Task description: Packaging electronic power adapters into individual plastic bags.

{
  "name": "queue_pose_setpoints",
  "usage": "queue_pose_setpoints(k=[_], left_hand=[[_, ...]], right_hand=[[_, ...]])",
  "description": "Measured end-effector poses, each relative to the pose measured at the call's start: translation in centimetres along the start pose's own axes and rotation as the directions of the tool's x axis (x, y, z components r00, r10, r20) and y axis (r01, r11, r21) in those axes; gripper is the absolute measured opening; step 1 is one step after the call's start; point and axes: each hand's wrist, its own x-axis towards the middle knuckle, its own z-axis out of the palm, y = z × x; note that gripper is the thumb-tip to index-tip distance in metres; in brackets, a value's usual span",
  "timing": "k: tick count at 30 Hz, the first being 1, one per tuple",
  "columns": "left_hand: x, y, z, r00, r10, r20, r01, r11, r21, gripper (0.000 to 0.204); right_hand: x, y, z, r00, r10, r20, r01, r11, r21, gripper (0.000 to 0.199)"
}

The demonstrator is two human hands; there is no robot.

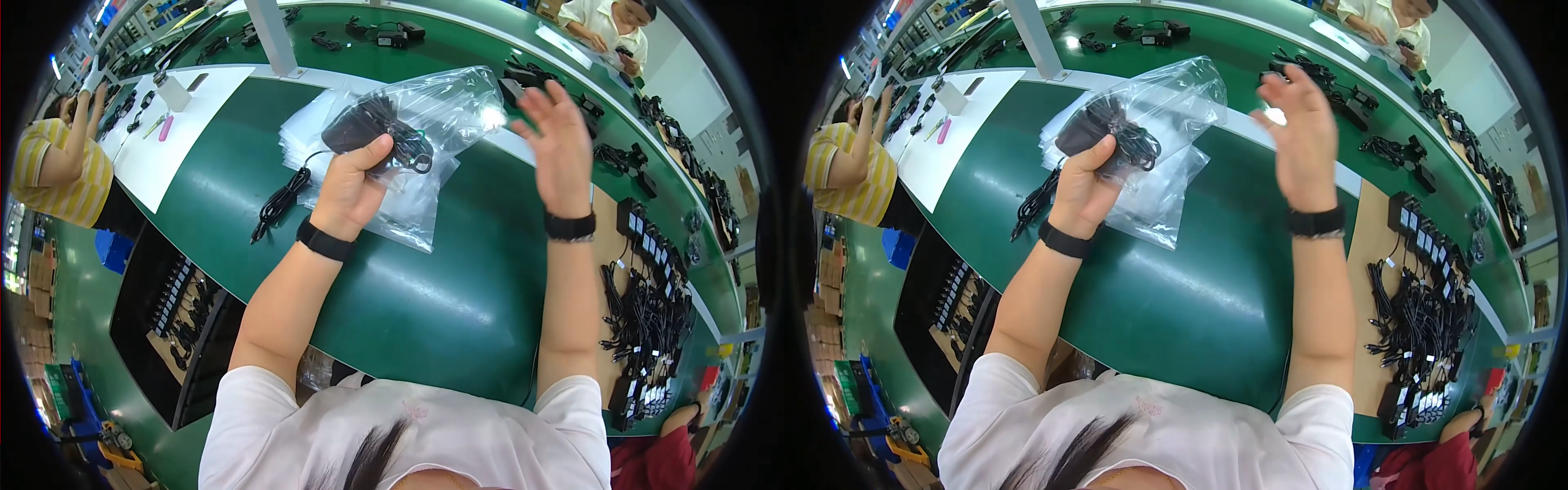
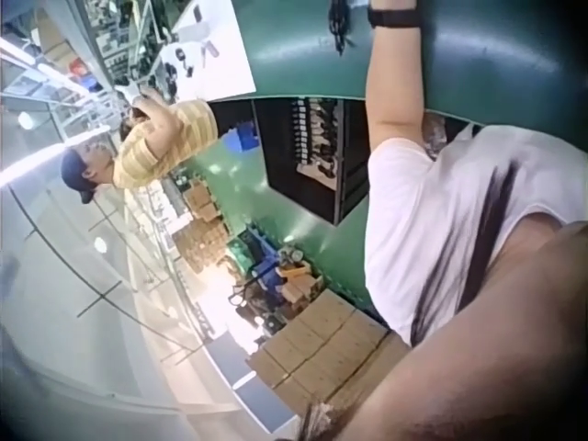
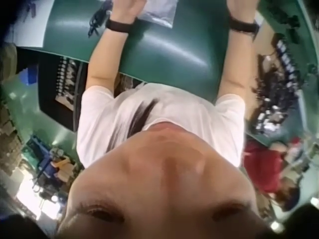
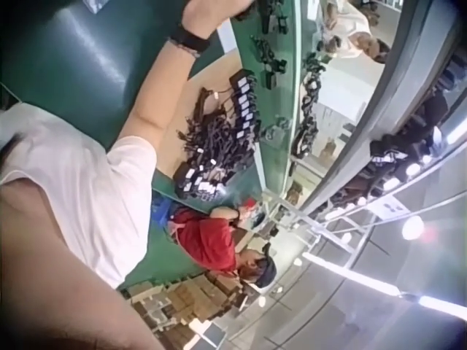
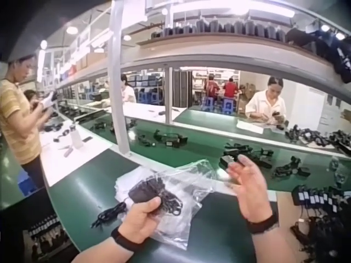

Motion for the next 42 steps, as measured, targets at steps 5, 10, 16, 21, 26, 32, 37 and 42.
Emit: queue_pose_setpoints(k=[5,10,16,21,26,32,37,42], left_hand=[[-0.4,-1.3,1.0,0.991,0.133,0.012,-0.134,0.988,0.077,0.034],[-0.7,-2.5,1.6,0.999,0.023,0.047,-0.033,0.976,0.215,0.042],[-0.6,-1.1,2.4,0.977,0.213,-0.020,-0.168,0.823,0.542,0.066],[-1.1,-2.6,2.0,0.982,0.187,-0.036,-0.114,0.730,0.674,0.028],[-1.1,-3.1,1.0,0.954,0.296,0.048,-0.220,0.584,0.781,0.012],[-0.8,-2.7,1.3,0.965,0.248,-0.084,-0.176,0.852,0.494,0.006],[-0.3,-1.8,1.7,0.970,0.169,-0.175,-0.043,0.828,0.559,0.012],[-0.5,-1.2,1.3,0.957,0.243,-0.160,-0.097,0.785,0.612,0.017]], right_hand=[[-5.1,2.9,5.0,0.770,0.423,0.478,-0.436,0.895,-0.089,0.069],[-5.6,3.1,6.6,0.820,0.472,0.324,-0.526,0.844,0.101,0.047],[-5.3,3.1,5.5,0.986,0.096,0.139,-0.026,0.898,-0.438,0.028],[-6.5,4.4,5.5,0.914,-0.171,0.368,0.385,0.656,-0.649,0.022],[-6.2,5.0,5.9,0.959,0.174,0.225,-0.107,0.954,-0.281,0.042],[-5.4,3.8,5.5,0.615,0.731,0.294,-0.779,0.620,0.087,0.037],[-6.4,3.6,5.7,0.871,0.395,0.291,-0.334,0.912,-0.238,0.028],[-6.2,3.8,5.8,0.860,0.308,0.408,-0.249,0.949,-0.192,0.021]])
